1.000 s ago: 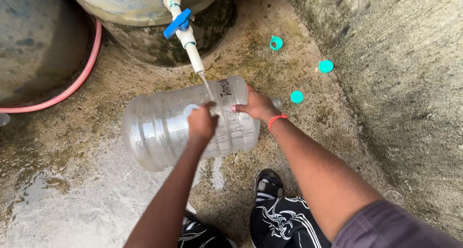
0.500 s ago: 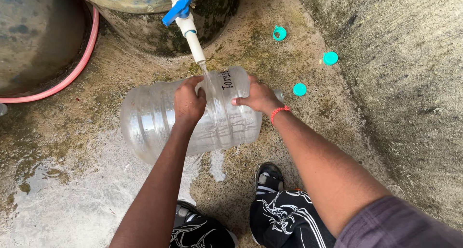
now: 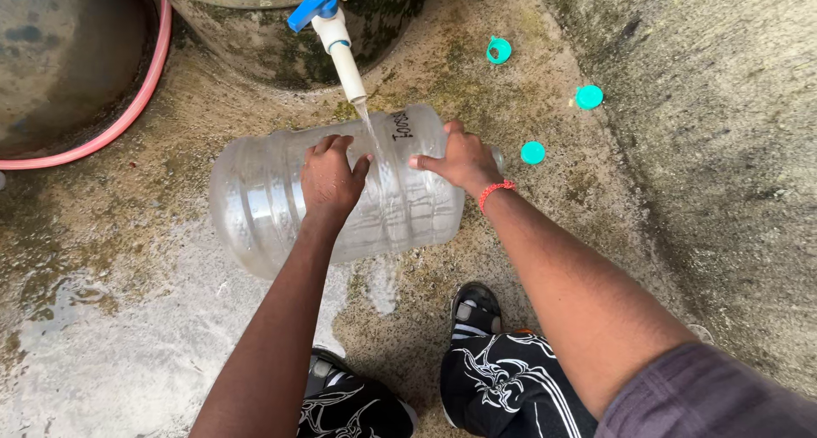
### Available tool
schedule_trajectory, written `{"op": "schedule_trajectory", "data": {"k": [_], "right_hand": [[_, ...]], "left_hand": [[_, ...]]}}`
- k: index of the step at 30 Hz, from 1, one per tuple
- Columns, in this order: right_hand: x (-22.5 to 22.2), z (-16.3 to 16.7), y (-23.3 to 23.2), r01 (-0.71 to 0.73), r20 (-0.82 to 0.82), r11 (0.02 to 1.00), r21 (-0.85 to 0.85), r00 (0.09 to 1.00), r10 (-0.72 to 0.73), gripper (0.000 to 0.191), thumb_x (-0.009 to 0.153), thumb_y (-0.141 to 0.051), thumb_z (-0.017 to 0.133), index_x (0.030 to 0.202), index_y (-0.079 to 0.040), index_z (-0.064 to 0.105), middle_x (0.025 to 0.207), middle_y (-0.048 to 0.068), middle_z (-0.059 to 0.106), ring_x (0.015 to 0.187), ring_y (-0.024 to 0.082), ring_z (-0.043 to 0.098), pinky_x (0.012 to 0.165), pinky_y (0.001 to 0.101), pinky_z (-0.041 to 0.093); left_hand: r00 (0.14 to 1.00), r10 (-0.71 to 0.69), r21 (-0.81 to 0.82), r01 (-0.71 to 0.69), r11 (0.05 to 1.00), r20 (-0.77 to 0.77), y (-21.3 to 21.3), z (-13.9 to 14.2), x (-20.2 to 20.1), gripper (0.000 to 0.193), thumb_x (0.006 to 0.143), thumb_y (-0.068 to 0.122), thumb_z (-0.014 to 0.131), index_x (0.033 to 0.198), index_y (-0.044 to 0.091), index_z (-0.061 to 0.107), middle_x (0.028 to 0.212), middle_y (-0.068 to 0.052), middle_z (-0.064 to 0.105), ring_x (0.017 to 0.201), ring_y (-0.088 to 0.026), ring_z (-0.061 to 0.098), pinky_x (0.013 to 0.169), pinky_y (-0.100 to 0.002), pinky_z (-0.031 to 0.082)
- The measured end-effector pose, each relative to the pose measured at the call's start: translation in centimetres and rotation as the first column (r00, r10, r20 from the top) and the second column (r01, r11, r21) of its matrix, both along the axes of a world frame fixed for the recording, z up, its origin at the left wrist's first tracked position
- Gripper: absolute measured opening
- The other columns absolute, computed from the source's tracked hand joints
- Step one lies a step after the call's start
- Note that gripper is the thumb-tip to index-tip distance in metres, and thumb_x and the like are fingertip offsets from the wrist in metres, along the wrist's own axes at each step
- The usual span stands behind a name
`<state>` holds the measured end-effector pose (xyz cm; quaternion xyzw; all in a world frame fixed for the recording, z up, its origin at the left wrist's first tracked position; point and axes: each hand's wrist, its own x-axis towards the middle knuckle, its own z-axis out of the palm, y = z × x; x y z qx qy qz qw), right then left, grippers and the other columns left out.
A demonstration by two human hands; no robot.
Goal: The person holds a large clear plastic water dispenser jug on its side under a running tap, rolling and turning it so water rinses the interior. They then stand the jug upright under the tap, position its neck under the spout, and fill it with water.
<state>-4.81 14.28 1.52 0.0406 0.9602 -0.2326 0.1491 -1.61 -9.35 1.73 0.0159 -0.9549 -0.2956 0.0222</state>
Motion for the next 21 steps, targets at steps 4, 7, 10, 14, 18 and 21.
{"op": "schedule_trajectory", "data": {"k": [4, 7, 10, 14, 18, 21], "right_hand": [[0.1, -0.4, 0.3, 0.013, 0.032, 1.000, -0.012, 0.999, -0.012, 0.112, 0.062, -0.071, 0.086, 0.141, -0.004, 0.044, 0.121, 0.022, 0.070, 0.116, 0.038, 0.067, 0.102, 0.0483, 0.049], [0.0, -0.4, 0.1, 0.030, 0.042, 1.000, 0.006, 0.999, -0.030, 0.109, 0.065, -0.071, 0.084, 0.142, -0.006, 0.045, 0.123, 0.020, 0.069, 0.118, 0.037, 0.066, 0.102, 0.0503, 0.048], [-0.3, 0.0, -0.1, 0.053, 0.043, 0.999, 0.002, 0.998, -0.053, 0.106, 0.067, -0.072, 0.082, 0.142, -0.007, 0.046, 0.125, 0.020, 0.069, 0.119, 0.038, 0.066, 0.101, 0.0513, 0.049], [-0.6, 0.7, -0.8, 0.077, 0.033, 0.997, 0.005, 0.996, -0.078, 0.103, 0.070, -0.072, 0.081, 0.143, -0.008, 0.047, 0.125, 0.022, 0.067, 0.118, 0.041, 0.065, 0.099, 0.0521, 0.051], [-0.5, 1.2, -1.4, 0.119, 0.075, 0.992, 0.033, 0.990, -0.121, 0.098, 0.073, -0.071, 0.078, 0.143, -0.010, 0.048, 0.126, 0.021, 0.067, 0.118, 0.042, 0.064, 0.097, 0.0537, 0.052], [-0.2, 1.4, -1.3, 0.102, 0.062, 0.995, 0.003, 0.993, -0.102, 0.099, 0.072, -0.070, 0.079, 0.143, -0.009, 0.048, 0.125, 0.021, 0.068, 0.118, 0.042, 0.064, 0.098, 0.0527, 0.052]], "left_hand": [[0.994, 0.013, -0.084, -0.004, 0.996, 0.110, 1.1, 1.1, 0.3, 0.066, 0.084, 0.041, 0.078, 0.138, 0.009, 0.058, 0.143, -0.013, 0.055, 0.133, -0.035, 0.049, 0.107, -0.055, 0.039], [0.996, -0.089, -0.279, 0.077, 0.957, -0.028, 2.1, 0.3, 1.1, 0.070, 0.087, 0.042, 0.073, 0.142, 0.004, 0.052, 0.147, -0.021, 0.047, 0.136, -0.038, 0.044, 0.106, -0.057, 0.038], [0.910, -0.402, -0.665, 0.238, 0.708, -0.101, 3.3, -2.3, 3.6, 0.063, 0.097, 0.036, 0.062, 0.144, -0.005, 0.050, 0.150, -0.031, 0.043, 0.140, -0.041, 0.041, 0.108, -0.051, 0.040], [0.649, -0.756, -0.850, 0.442, 0.286, 0.083, 3.8, -7.7, 12.5, 0.057, 0.099, 0.019, 0.057, 0.143, -0.014, 0.042, 0.156, -0.032, 0.034, 0.139, -0.044, 0.040, 0.113, -0.051, 0.039], [0.530, -0.703, -0.536, 0.807, 0.247, 0.474, 2.0, -12.2, 19.1, 0.039, 0.100, 0.010, 0.055, 0.132, -0.013, 0.055, 0.146, -0.033, 0.050, 0.128, -0.042, 0.058, 0.105, -0.049, 0.046], [0.532, -0.535, -0.342, 0.842, 0.417, 0.657, 0.2, -12.9, 19.0, 0.022, 0.100, 0.013, 0.055, 0.115, 0.002, 0.068, 0.125, -0.023, 0.066, 0.111, -0.034, 0.069, 0.093, -0.051, 0.057]]}}
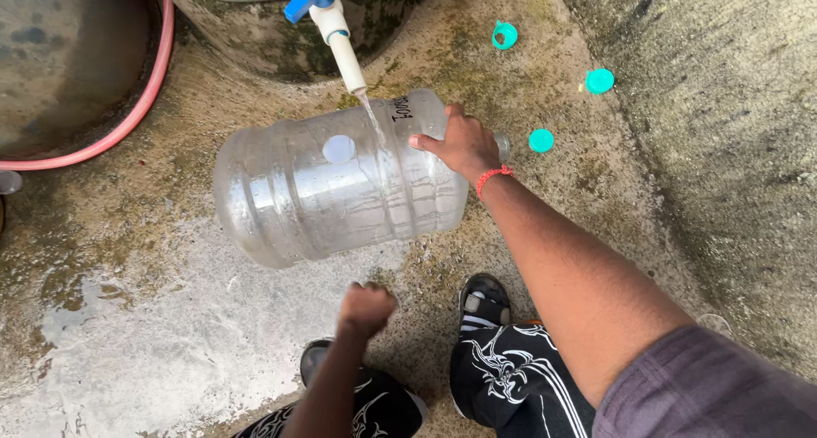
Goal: The person holds a large clear plastic water dispenser jug on its side under a running tap, rolling and turning it so water rinses the interior. They then stand the jug upright under the tap, position its neck under the spout, and fill it with water.
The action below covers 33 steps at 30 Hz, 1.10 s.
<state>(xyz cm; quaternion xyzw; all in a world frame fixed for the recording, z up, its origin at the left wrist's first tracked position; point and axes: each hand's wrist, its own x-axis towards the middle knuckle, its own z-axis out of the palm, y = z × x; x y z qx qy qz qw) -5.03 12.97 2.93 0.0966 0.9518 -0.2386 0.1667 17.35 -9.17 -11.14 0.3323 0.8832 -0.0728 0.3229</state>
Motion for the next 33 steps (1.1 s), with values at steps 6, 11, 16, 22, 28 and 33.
{"op": "schedule_trajectory", "data": {"k": [6, 11, 16, 22, 28, 33], "right_hand": [[-0.2, -0.2, 0.1, -0.001, 0.013, 1.000, 0.016, 1.000, 0.000, 0.102, 0.071, -0.070, 0.081, 0.144, -0.010, 0.044, 0.131, 0.022, 0.063, 0.122, 0.041, 0.061, 0.099, 0.0531, 0.051], [1.2, -1.4, 0.4, -0.079, -0.072, 0.997, -0.004, 0.994, 0.078, 0.104, 0.071, -0.070, 0.083, 0.141, -0.004, 0.043, 0.134, 0.026, 0.058, 0.121, 0.042, 0.061, 0.099, 0.0513, 0.051], [4.1, -1.9, 0.2, -0.130, 0.095, 0.982, 0.136, 0.989, 0.118, 0.097, 0.078, -0.065, 0.076, 0.142, -0.001, 0.040, 0.139, 0.026, 0.058, 0.124, 0.044, 0.061, 0.097, 0.0559, 0.051], [7.1, 3.3, -0.7, -0.319, 0.233, 0.947, 0.023, 0.923, 0.305, 0.121, 0.073, -0.059, 0.088, 0.149, 0.013, 0.027, 0.139, 0.033, 0.055, 0.127, 0.041, 0.060, 0.106, 0.0434, 0.049], [13.6, 12.2, -3.5, -0.320, -0.459, 0.921, -0.223, 0.868, 0.191, 0.071, 0.084, -0.043, 0.077, 0.141, -0.006, 0.054, 0.131, 0.019, 0.067, 0.121, 0.036, 0.065, 0.100, 0.0436, 0.052], [27.2, 15.3, -7.2, -0.297, -0.564, 0.885, -0.359, 0.824, 0.048, 0.047, 0.082, -0.029, 0.079, 0.122, -0.007, 0.069, 0.116, 0.019, 0.073, 0.108, 0.036, 0.071, 0.093, 0.0423, 0.056]], "left_hand": [[0.873, 0.445, 0.333, -0.367, 0.869, -0.200, -0.7, 6.0, -6.4, 0.037, 0.108, 0.029, 0.045, 0.094, 0.006, 0.070, 0.099, -0.015, 0.074, 0.074, -0.025, 0.075, 0.067, -0.043, 0.064], [0.834, 0.547, 0.262, -0.514, 0.817, -0.073, -1.3, 15.4, -9.4, 0.033, 0.098, 0.039, 0.054, 0.103, 0.009, 0.068, 0.104, -0.014, 0.073, 0.092, -0.033, 0.073, 0.083, -0.049, 0.060], [0.638, 0.770, 0.240, -0.746, 0.621, -0.008, -2.2, 23.9, -6.6, 0.047, 0.093, 0.049, 0.062, 0.121, 0.012, 0.067, 0.114, -0.015, 0.072, 0.107, -0.037, 0.070, 0.090, -0.051, 0.056], [0.231, 0.971, 0.576, -0.802, 0.158, 0.055, -4.9, 28.3, -0.3, 0.052, 0.089, 0.050, 0.066, 0.120, 0.009, 0.072, 0.108, -0.013, 0.079, 0.097, -0.031, 0.076, 0.088, -0.043, 0.058], [0.106, 0.980, 0.751, -0.658, -0.055, 0.165, -6.8, 28.7, 4.5, 0.049, 0.088, 0.050, 0.069, 0.113, 0.009, 0.077, 0.099, -0.014, 0.079, 0.090, -0.027, 0.079, 0.080, -0.040, 0.060], [0.098, 0.969, 0.857, -0.493, -0.149, 0.225, -6.0, 29.6, 8.2, 0.039, 0.086, 0.041, 0.072, 0.107, 0.009, 0.079, 0.090, -0.013, 0.081, 0.082, -0.025, 0.080, 0.074, -0.036, 0.060]]}}
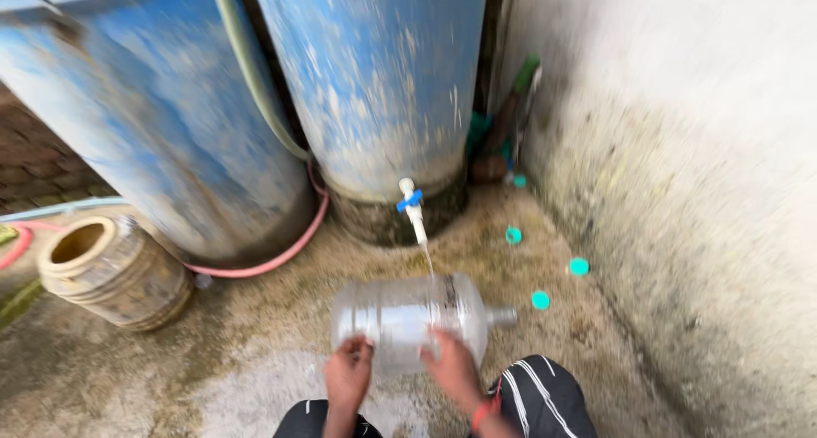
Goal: The person holds a large clear plastic water dispenser jug on its side under a running tap, rolling and turning it so water rinses the interior. They then stand the jug upright under the tap, position its neck under the spout, and fill it with water.
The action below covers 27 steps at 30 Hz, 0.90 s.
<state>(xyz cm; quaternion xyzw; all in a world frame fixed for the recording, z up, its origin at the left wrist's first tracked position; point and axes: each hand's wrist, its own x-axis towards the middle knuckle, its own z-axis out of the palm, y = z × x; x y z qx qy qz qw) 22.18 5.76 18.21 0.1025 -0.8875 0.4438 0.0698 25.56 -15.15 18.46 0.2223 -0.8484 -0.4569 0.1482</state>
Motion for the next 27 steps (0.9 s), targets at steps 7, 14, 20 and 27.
{"op": "schedule_trajectory", "data": {"k": [7, 14, 20, 27], "right_hand": [[10.5, 1.5, -5.0, 0.080, 0.162, 0.981, -0.179, 0.985, -0.051, 0.041, 0.077, -0.019, 0.082, 0.118, -0.013, 0.078, 0.102, 0.012, 0.080, 0.099, 0.023, 0.079, 0.091, 0.0352, 0.060], [9.0, 4.0, -3.3, 0.140, 0.224, 0.845, -0.517, 0.974, -0.025, 0.033, 0.087, -0.012, 0.071, 0.120, -0.006, 0.073, 0.107, 0.010, 0.081, 0.095, 0.018, 0.079, 0.076, 0.0363, 0.065], [4.6, 4.0, -1.5, 0.187, 0.332, 0.700, -0.689, 0.940, 0.075, 0.030, 0.090, -0.016, 0.071, 0.117, -0.003, 0.071, 0.105, 0.010, 0.078, 0.089, 0.016, 0.075, 0.064, 0.0397, 0.066], [0.5, 4.1, 2.6, 0.025, -0.025, 0.909, -0.416, 0.999, -0.039, 0.024, 0.093, -0.024, 0.069, 0.099, -0.002, 0.076, 0.107, 0.003, 0.083, 0.072, 0.014, 0.073, 0.068, 0.0297, 0.059]], "left_hand": [[0.980, -0.073, 0.220, 0.113, 0.969, -0.183, 3.3, 3.0, 4.8, 0.030, 0.085, 0.025, 0.075, 0.103, 0.003, 0.077, 0.082, -0.013, 0.082, 0.073, -0.021, 0.080, 0.069, -0.033, 0.062], [0.971, -0.175, 0.160, 0.201, 0.966, -0.165, 4.9, 5.5, 7.7, 0.029, 0.083, 0.024, 0.078, 0.101, 0.002, 0.078, 0.083, -0.012, 0.082, 0.077, -0.018, 0.082, 0.073, -0.032, 0.063], [0.964, -0.229, 0.170, 0.250, 0.953, -0.135, 5.1, 5.4, 6.3, 0.030, 0.082, 0.027, 0.079, 0.099, 0.003, 0.078, 0.083, -0.012, 0.082, 0.077, -0.017, 0.082, 0.076, -0.030, 0.064], [0.957, -0.273, 0.154, 0.286, 0.946, -0.103, 4.4, 2.1, 4.8, 0.027, 0.085, 0.027, 0.075, 0.097, 0.004, 0.078, 0.079, -0.014, 0.079, 0.074, -0.019, 0.080, 0.072, -0.033, 0.062]]}}
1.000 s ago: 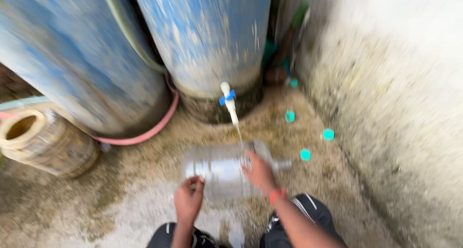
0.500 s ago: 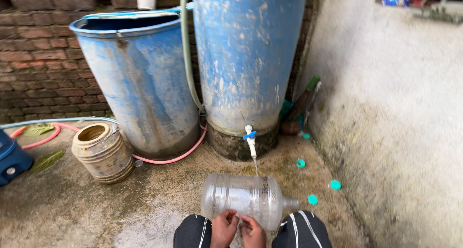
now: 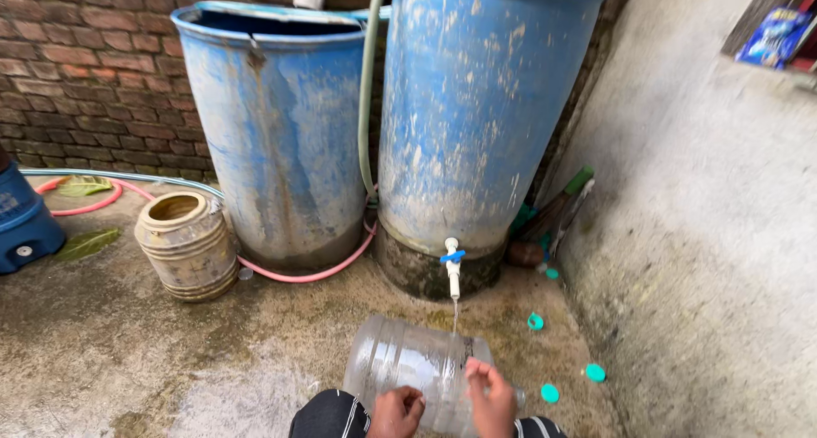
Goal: The person holds a large clear plastic water dispenser jug on its side under a running tap, rolling and turning it so water rinses the interior. They then stand the jug upright under the tap, position its neck under the spout, and fill it with water.
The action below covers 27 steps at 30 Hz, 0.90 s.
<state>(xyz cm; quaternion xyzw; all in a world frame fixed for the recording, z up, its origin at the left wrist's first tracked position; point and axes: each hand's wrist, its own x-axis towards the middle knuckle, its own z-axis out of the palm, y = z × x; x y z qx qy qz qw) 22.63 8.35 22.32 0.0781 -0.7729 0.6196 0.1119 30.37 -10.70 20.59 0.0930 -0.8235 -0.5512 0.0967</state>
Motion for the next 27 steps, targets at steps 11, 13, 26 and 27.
{"op": "schedule_trajectory", "data": {"k": [11, 13, 26, 27], "right_hand": [[-12.7, -3.4, 5.6, -0.002, 0.286, 0.709, 0.705, 0.916, -0.282, 0.028, 0.085, -0.028, 0.071, 0.110, -0.018, 0.081, 0.100, 0.010, 0.081, 0.094, 0.024, 0.076, 0.086, 0.0371, 0.058], [-14.5, -4.8, 5.5, -0.026, 0.364, 0.696, 0.718, 0.866, -0.343, 0.028, 0.087, -0.027, 0.068, 0.110, -0.021, 0.082, 0.097, 0.012, 0.081, 0.089, 0.028, 0.077, 0.085, 0.0387, 0.060], [-22.8, -17.1, 5.2, 0.575, 0.962, 0.787, 0.222, 0.004, -0.274, 0.069, 0.090, -0.042, 0.071, 0.150, -0.020, 0.044, 0.157, 0.014, 0.041, 0.141, 0.041, 0.040, 0.102, 0.0700, 0.042], [-23.0, -18.0, 5.0, 0.602, 0.957, 0.756, 0.257, -0.047, -0.288, 0.073, 0.090, -0.044, 0.074, 0.150, -0.020, 0.040, 0.159, 0.013, 0.037, 0.142, 0.041, 0.036, 0.105, 0.0711, 0.039]], "left_hand": [[0.994, 0.010, -0.162, 0.007, 0.987, 0.107, -2.4, -1.0, -9.0, 0.025, 0.087, 0.030, 0.069, 0.100, 0.010, 0.078, 0.092, -0.011, 0.078, 0.081, -0.031, 0.076, 0.076, -0.043, 0.060], [0.993, 0.040, -0.146, -0.024, 0.989, 0.110, -2.0, -1.4, -10.5, 0.024, 0.086, 0.028, 0.069, 0.101, 0.011, 0.077, 0.094, -0.012, 0.078, 0.083, -0.032, 0.076, 0.078, -0.043, 0.060], [0.950, 0.034, -0.102, -0.002, 0.995, 0.312, -0.4, -4.5, -18.4, 0.023, 0.085, 0.028, 0.065, 0.097, 0.011, 0.077, 0.094, -0.013, 0.078, 0.089, -0.034, 0.075, 0.084, -0.045, 0.059], [0.946, 0.033, -0.094, -0.003, 0.996, 0.324, -0.3, -4.5, -19.0, 0.024, 0.085, 0.028, 0.065, 0.097, 0.011, 0.077, 0.093, -0.013, 0.077, 0.088, -0.033, 0.075, 0.083, -0.045, 0.060]]}}
